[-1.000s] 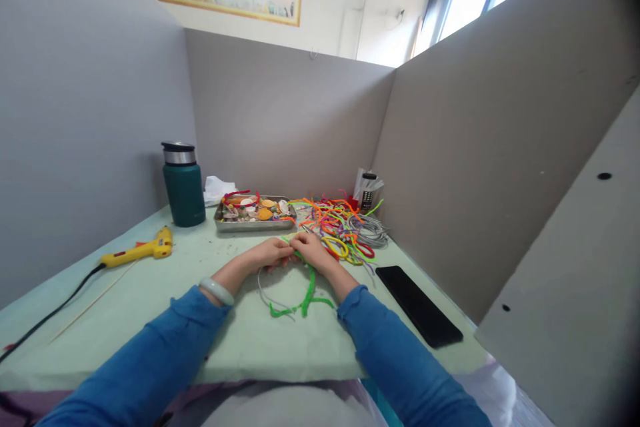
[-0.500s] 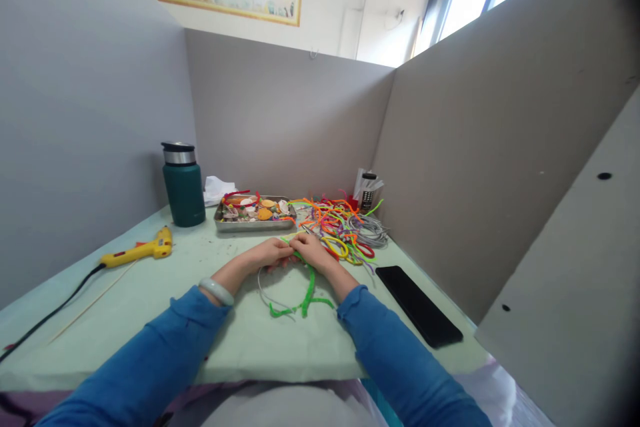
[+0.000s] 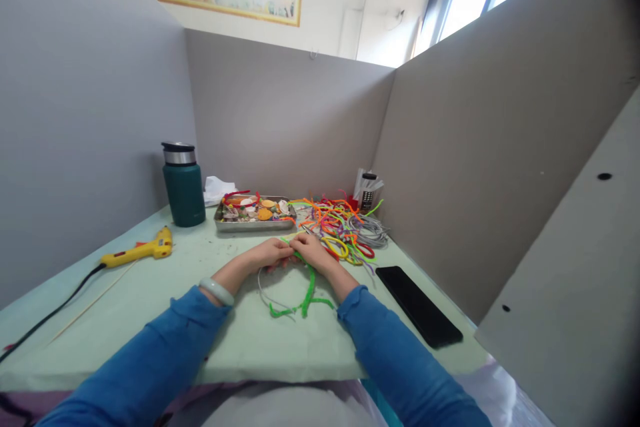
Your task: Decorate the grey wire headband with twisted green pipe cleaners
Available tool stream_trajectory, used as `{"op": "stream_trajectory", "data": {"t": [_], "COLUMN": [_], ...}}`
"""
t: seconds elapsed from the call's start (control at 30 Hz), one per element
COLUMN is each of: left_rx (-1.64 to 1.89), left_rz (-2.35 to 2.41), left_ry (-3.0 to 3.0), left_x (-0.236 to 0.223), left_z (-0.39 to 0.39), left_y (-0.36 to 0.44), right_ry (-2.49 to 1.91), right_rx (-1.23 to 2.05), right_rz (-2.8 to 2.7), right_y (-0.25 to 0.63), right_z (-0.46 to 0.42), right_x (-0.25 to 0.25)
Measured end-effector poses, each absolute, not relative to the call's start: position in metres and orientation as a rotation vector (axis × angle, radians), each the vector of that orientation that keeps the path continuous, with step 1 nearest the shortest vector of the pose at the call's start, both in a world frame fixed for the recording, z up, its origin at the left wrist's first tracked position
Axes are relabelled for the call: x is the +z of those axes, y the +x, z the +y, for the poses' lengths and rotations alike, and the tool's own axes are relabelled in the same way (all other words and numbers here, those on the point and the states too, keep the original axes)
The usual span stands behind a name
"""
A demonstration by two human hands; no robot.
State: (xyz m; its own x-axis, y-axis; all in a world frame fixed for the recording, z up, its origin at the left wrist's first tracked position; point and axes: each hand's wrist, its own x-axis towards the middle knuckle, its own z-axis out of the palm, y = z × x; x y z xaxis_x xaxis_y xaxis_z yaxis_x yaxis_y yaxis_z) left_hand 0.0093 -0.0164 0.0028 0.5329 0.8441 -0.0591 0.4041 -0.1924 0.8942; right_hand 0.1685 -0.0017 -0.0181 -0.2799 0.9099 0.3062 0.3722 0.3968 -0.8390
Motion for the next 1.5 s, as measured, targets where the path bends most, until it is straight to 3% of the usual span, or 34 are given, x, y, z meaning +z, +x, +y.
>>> {"op": "stream_trajectory", "data": {"t": [1.5], "left_rx": [0.578], "left_rz": [1.022], "left_ry": [1.792], "left_x": [0.0038], "left_z": [-0.0175], "left_y": [0.009], "right_ry": [-1.1], "right_rx": [0.759], "right_rz": [-1.848], "right_y": [0.1695], "right_z": [0.0001], "right_x": [-0.0187]}}
